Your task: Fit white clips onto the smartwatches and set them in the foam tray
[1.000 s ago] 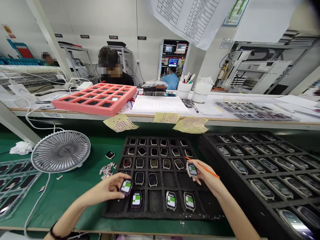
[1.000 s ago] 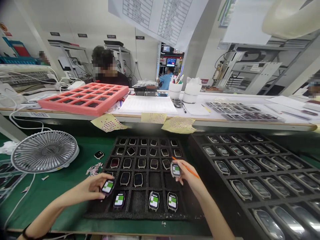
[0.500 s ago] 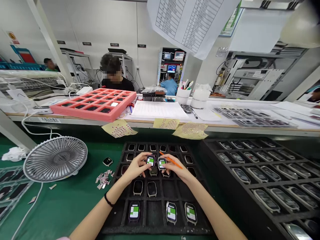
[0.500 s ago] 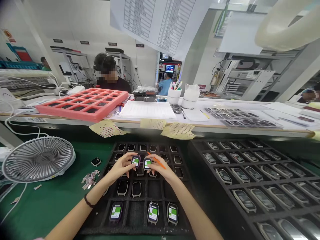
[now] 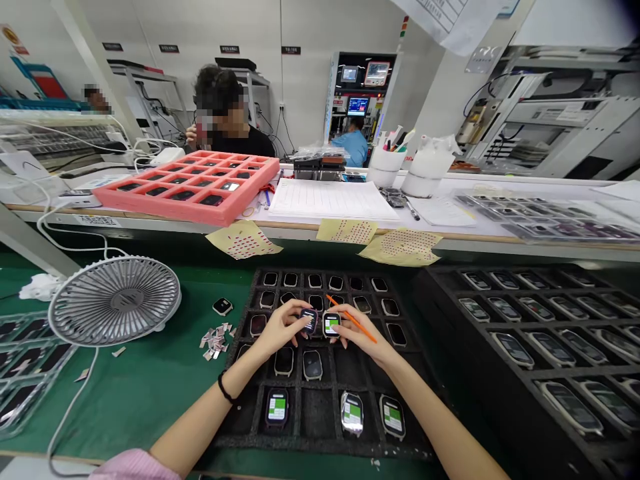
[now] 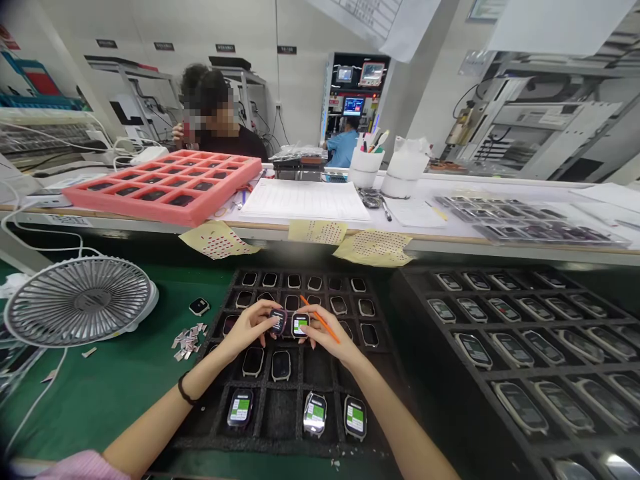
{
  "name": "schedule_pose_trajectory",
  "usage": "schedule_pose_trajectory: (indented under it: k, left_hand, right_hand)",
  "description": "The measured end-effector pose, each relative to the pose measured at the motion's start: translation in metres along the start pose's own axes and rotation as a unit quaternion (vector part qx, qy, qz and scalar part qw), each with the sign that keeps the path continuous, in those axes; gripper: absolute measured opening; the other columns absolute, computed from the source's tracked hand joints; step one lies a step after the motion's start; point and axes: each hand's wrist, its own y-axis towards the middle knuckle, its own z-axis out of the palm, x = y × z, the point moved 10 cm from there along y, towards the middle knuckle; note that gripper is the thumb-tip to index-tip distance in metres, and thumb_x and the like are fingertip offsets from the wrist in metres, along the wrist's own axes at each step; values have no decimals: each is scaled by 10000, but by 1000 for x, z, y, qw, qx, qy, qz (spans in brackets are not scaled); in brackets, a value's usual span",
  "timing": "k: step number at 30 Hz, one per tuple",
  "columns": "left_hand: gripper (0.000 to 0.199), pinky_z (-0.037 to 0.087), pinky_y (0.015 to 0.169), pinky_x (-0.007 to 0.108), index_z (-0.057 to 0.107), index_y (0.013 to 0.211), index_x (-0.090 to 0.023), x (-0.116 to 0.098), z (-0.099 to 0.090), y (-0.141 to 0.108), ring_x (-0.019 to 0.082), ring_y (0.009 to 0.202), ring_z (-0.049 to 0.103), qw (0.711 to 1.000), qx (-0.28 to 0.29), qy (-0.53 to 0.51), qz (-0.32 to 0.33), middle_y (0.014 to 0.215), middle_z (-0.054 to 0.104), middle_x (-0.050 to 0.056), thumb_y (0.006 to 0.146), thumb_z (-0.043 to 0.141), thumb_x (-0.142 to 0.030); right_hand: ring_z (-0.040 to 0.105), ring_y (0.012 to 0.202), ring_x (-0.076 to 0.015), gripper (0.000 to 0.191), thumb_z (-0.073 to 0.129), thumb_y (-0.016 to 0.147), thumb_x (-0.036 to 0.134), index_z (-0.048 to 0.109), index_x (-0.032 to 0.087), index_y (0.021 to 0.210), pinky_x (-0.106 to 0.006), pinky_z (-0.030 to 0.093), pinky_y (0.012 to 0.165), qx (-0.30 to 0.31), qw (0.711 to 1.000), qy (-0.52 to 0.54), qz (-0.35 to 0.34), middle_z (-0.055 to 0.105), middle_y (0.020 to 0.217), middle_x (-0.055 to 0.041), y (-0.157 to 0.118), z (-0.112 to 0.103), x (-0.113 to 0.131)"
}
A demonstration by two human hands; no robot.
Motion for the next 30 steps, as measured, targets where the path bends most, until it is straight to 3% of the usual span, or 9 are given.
schedule_pose_trajectory:
  k: [7,12,19,24,30]
  left_hand:
    - [414,472,360,149,552,1074,-169,4,4,1,131,636,637,1000,19,-20,2,940,603,54,756,666,-409]
    - [408,483,370,149,542,1096,-175,3,5,-1,141,668,647,1000,22,-9,4,962,600,60,780,648,-409]
    - [436,486,370,155,540,1087,-175,1,3,-1,147,671,649,1000,13,-6,6,952,601,57,750,685,-410]
    - [399,471,365,155,571,1038,-164,3,1,-1,117,593,624,1000,2,-16,-8,901,614,46,796,612,-478]
    - [418,474,372,158,562,1059,-178,-1,1,-1,139,652,640,1000,2,-5,4,955,635,61,761,657,-456]
  right_hand:
    - [638,525,-135,255,588,844,430,634,196,935,-217,440,412,-58,998,-7,9,627,678,9,1,-9,-1]
    - [657,556,-140,238,591,848,404,630,200,963,-218,460,435,-45,999,-1,4,628,721,6,0,-8,0]
    - [676,657,-156,272,648,812,343,594,221,1049,-235,479,470,-4,1000,-2,-7,659,984,-50,-2,1,5]
    - [671,672,-157,282,658,805,333,591,222,1054,-235,483,484,3,1000,-6,-4,658,903,-27,-3,4,6]
    - [669,657,-153,276,647,810,356,594,225,1047,-240,490,476,1,1000,-10,-12,657,937,-32,-3,4,9]
